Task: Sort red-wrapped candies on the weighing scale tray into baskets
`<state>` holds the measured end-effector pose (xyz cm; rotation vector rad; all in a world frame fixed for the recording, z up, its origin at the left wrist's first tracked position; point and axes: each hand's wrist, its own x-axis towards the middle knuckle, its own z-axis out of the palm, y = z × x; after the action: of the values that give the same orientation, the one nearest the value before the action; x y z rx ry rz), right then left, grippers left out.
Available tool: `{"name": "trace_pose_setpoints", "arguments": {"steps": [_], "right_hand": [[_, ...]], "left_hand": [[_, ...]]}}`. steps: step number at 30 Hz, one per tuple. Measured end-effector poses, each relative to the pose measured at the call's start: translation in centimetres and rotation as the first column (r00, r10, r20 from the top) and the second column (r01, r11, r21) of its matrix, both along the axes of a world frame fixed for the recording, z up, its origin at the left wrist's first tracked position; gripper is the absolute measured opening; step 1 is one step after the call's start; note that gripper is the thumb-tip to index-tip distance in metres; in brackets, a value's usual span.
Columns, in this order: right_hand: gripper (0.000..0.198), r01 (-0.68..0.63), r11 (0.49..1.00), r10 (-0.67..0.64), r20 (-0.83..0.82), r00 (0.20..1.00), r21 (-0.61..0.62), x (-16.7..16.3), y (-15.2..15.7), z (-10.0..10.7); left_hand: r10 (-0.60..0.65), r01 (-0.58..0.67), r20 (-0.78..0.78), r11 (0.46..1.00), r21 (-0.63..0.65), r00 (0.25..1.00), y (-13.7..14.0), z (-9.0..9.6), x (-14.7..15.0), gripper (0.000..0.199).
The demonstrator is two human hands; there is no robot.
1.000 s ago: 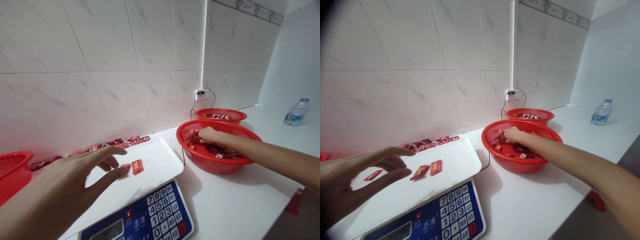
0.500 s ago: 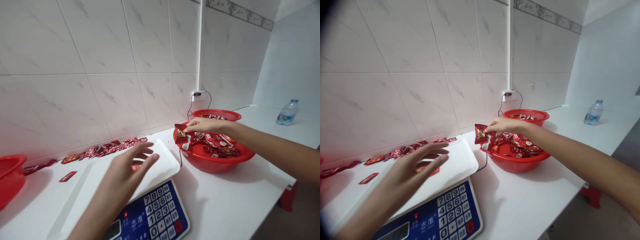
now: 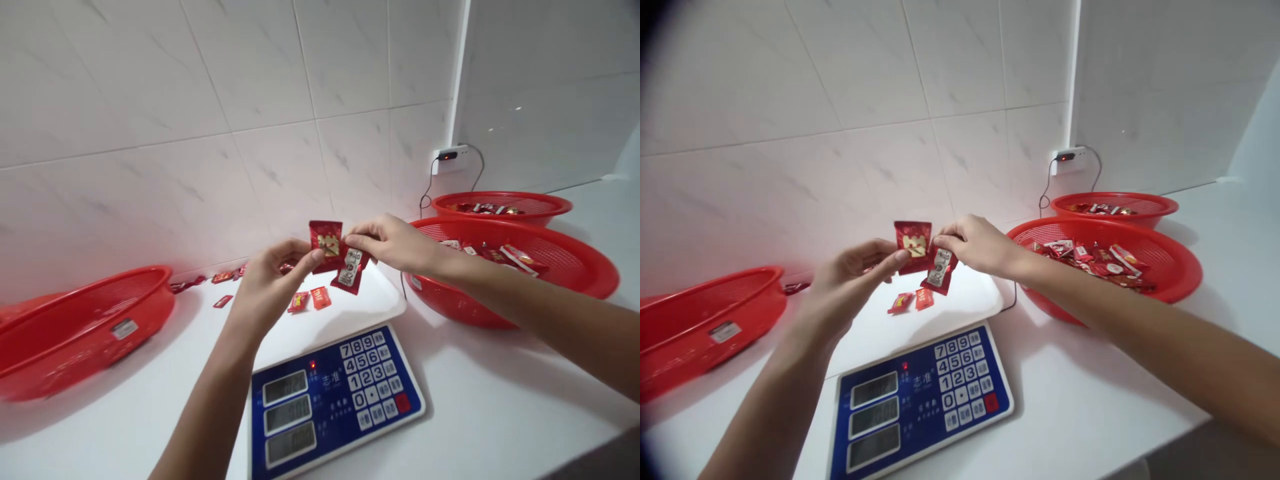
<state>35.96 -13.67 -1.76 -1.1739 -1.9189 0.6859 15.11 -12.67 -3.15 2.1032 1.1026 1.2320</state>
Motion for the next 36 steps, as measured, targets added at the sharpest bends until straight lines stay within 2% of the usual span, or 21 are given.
{"name": "trace_pose_setpoints", "arguments": {"steps": [2,4,6,8,10,13,14,16,18,20,22,24,27,29,31,33,36], "right_hand": [[0.022,0.057,0.993,-0.062,0.051,0.997,0.1,-0.1,0.3,-0.3],[0.021,0.101,0.993,-0.107,0.11,0.988,0.06,0.4,0.7,-0.7],[0.023,0.127,0.992,-0.124,0.133,0.983,-0.017,1.0,1.1,-1.1],[0.024,0.127,0.991,-0.12,0.136,0.983,-0.04,1.8,1.3,-1.2],[0.024,0.097,0.995,-0.091,0.136,0.986,-0.036,2.2,1.1,-1.0],[0.022,0.11,0.994,-0.106,0.15,0.983,-0.02,2.3,0.5,-0.6],[0.022,0.129,0.992,-0.126,0.155,0.98,-0.013,2.2,0.3,-0.5],[0.023,0.138,0.99,-0.137,0.162,0.977,0.007,1.9,0.3,-0.6],[0.023,0.088,0.996,-0.091,0.115,0.989,0.031,1.6,0.4,-0.9],[0.023,0.019,0.998,-0.019,-0.009,1.0,0.06,1.2,0.6,-1.2],[0.024,-0.03,0.996,0.042,-0.159,0.986,0.079,0.7,0.4,-1.2],[0.025,-0.059,0.995,0.079,-0.267,0.96,0.085,0.1,-0.1,-1.0],[0.021,-0.074,0.995,0.091,-0.298,0.95,0.07,-0.3,-1.0,-0.5],[0.018,-0.075,0.996,0.083,-0.216,0.973,0.046,-0.2,-1.1,-0.6],[0.016,-0.031,0.998,0.036,-0.1,0.994,0.049,0.2,-0.8,-0.8],[0.016,0.082,0.992,-0.08,-0.018,0.997,0.1,0.8,-0.2,-1.2],[0.018,0.226,0.958,-0.232,0.014,0.973,0.178,1.6,0.2,-1.3]], "left_hand": [[0.139,-0.137,-0.043,0.99,0.033,0.989,0.3,0.5,-1.1,0.03],[0.196,-0.199,-0.13,0.98,-0.01,0.972,0.7,0.4,-1.4,0.031],[0.115,-0.14,-0.207,0.984,-0.108,0.972,1.1,-0.6,-0.7,0.033],[0.023,-0.068,-0.309,0.988,-0.136,0.951,1.4,-2.2,0.8,0.029],[0.042,-0.083,-0.464,0.994,-0.068,0.885,1.5,-3.8,2.3,0.026],[0.186,-0.177,-0.592,0.981,0.075,0.784,1.3,-4.9,3.2,0.028],[0.213,-0.191,-0.586,0.977,0.1,0.782,1.2,-4.7,3.2,0.028],[0.2,-0.165,-0.506,0.98,0.113,0.839,0.6,-3.9,3.0,0.025],[0.085,-0.067,-0.339,0.996,0.065,0.937,-0.2,-2.8,2.9,0.024],[-0.047,0.048,-0.152,0.999,-0.001,0.987,-1.1,-2.0,2.9,0.025],[-0.102,0.101,-0.024,0.995,-0.013,0.995,-1.7,-1.3,2.7,0.027],[-0.104,0.104,0.056,0.995,0.009,0.993,-2.1,-0.6,2.1,0.028],[-0.093,0.095,0.087,0.995,-0.027,0.992,-2.5,0.8,0.3,0.029],[-0.065,0.063,-0.033,0.996,-0.068,0.997,-2.5,1.6,-1.0,0.028],[-0.02,0.0,-0.289,0.997,-0.072,0.957,-2.1,1.9,-2.0,0.018],[0.03,-0.063,-0.539,0.997,-0.044,0.842,-1.5,1.7,-2.5,0.01],[0.062,-0.099,-0.699,0.995,-0.013,0.713,-0.8,0.8,-2.5,0.014]]}}
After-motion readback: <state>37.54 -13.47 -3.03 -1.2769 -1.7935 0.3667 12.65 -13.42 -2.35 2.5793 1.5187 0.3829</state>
